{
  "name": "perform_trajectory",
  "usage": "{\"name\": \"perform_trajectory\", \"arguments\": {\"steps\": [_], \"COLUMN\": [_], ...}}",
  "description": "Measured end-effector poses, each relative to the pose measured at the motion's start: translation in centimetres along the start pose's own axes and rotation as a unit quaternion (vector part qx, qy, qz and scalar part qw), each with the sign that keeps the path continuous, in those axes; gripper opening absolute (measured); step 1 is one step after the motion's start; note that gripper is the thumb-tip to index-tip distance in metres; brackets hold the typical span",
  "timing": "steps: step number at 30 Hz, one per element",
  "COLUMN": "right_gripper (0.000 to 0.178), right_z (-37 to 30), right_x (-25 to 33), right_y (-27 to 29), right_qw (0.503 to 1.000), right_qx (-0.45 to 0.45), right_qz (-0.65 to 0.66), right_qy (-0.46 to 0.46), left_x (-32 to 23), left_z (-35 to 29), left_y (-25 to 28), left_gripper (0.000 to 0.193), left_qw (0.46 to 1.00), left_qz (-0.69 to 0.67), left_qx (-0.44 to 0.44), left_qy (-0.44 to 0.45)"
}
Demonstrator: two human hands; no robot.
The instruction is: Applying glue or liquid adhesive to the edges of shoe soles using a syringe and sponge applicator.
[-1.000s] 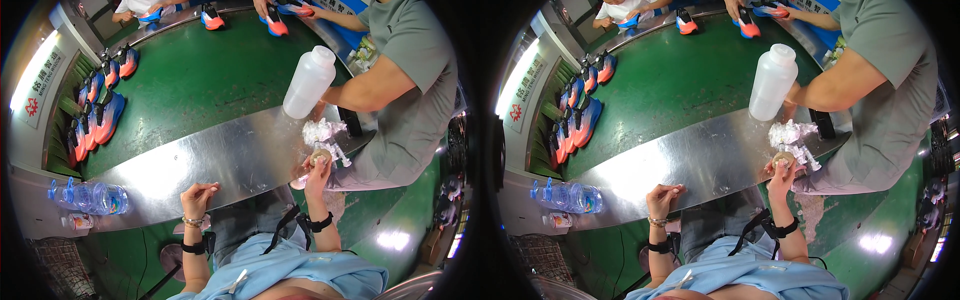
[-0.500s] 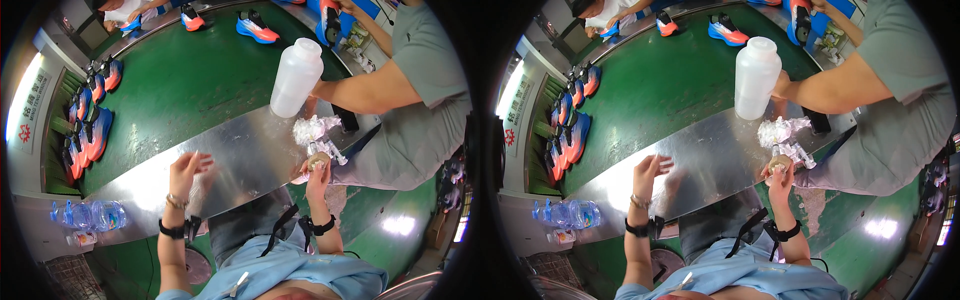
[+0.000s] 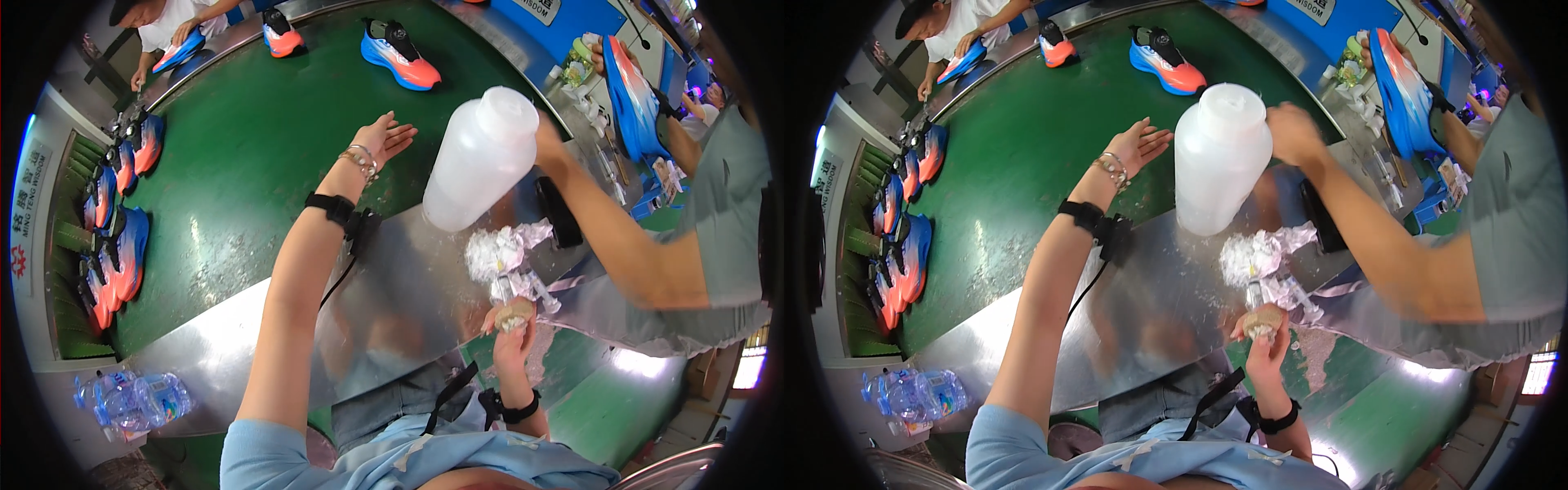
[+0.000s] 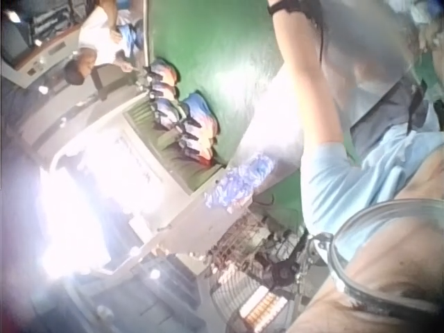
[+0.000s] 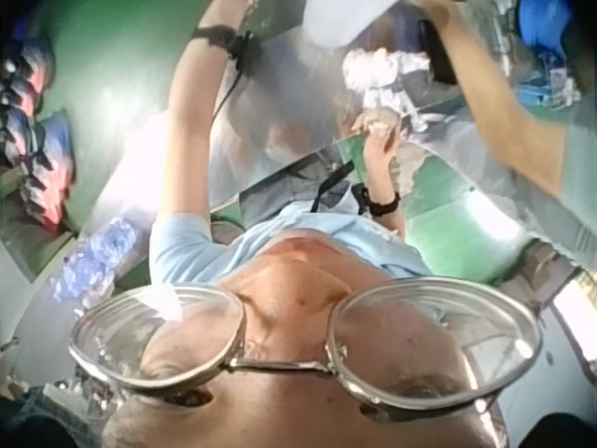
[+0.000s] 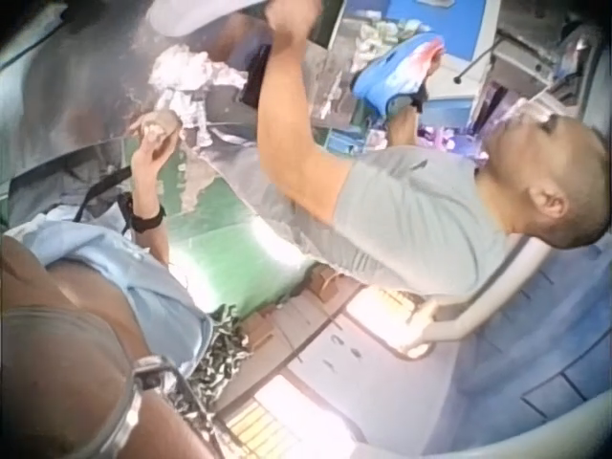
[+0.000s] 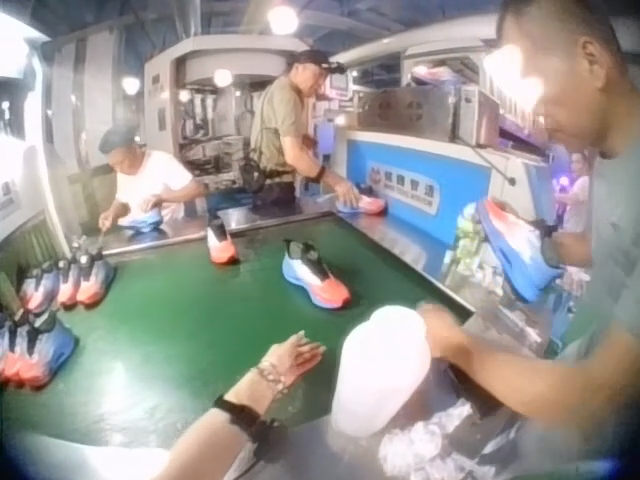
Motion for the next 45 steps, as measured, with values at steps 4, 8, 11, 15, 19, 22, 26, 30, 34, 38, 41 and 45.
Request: {"name": "perform_trajectory", "arguments": {"steps": [4,8,11,15,19,22,26,30,34,38,41,45], "right_gripper": [0.046,0.057,0.06,0.064,0.061,0.057,0.052,0.045,0.033,0.036,0.033,0.035], "right_z": [0.4,1.0,1.2,1.3,1.5,1.2,0.6,0.8,0.9,1.2,0.5,0.3], "right_x": [0.6,1.1,0.8,1.3,1.4,1.4,2.4,1.9,1.1,1.5,1.3,1.4], "right_y": [0.1,-0.7,-0.4,0.8,-1.3,-0.3,1.0,1.6,2.0,0.2,0.2,0.9], "right_qw": [0.998,0.998,0.994,0.984,0.987,0.989,0.991,0.992,0.997,0.999,0.998,0.998], "right_qx": [-0.009,-0.004,0.022,0.002,0.059,0.074,0.014,0.006,-0.003,-0.005,-0.03,-0.051], "right_qz": [0.041,0.022,0.014,-0.071,0.059,0.044,0.074,0.054,0.033,-0.015,-0.013,0.0], "right_qy": [-0.039,-0.066,-0.11,-0.162,-0.137,-0.118,-0.115,-0.117,-0.073,-0.046,-0.045,-0.036], "left_x": [1.2,2.3,1.8,0.8,-2.7,-3.2,-2.1,0.2,4.9,9.9,11.8,10.0], "left_z": [6.9,12.9,16.2,14.4,17.1,14.2,0.7,-14.8,-32.6,-46.7,-51.3,-50.4], "left_y": [-3.4,-5.5,-7.5,-11.3,-1.4,4.7,7.9,12.2,18.4,23.3,25.2,27.4], "left_gripper": [0.057,0.064,0.071,0.063,0.057,0.057,0.047,0.041,0.035,0.032,0.036,0.026], "left_qw": [0.996,0.98,0.974,0.96,0.94,0.961,0.97,0.992,0.979,0.968,0.947,0.903], "left_qz": [-0.075,-0.177,-0.193,-0.046,-0.045,0.026,0.124,0.017,0.012,-0.026,-0.004,0.104], "left_qx": [-0.021,-0.034,-0.119,-0.275,-0.304,-0.217,-0.183,-0.121,-0.201,-0.248,-0.319,-0.393], "left_qy": [0.045,0.08,-0.024,0.032,-0.147,-0.167,-0.101,-0.038,-0.001,0.029,-0.022,-0.14]}}
Point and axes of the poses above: each hand's wrist, its own z-axis towards the middle knuckle, its own y-axis out of the back of the hand, x = y × z, the point moved 3 cm from there along z, towards the middle knuckle, and after that the axes turned 15 degrees about -x, right-handed, at the moved point
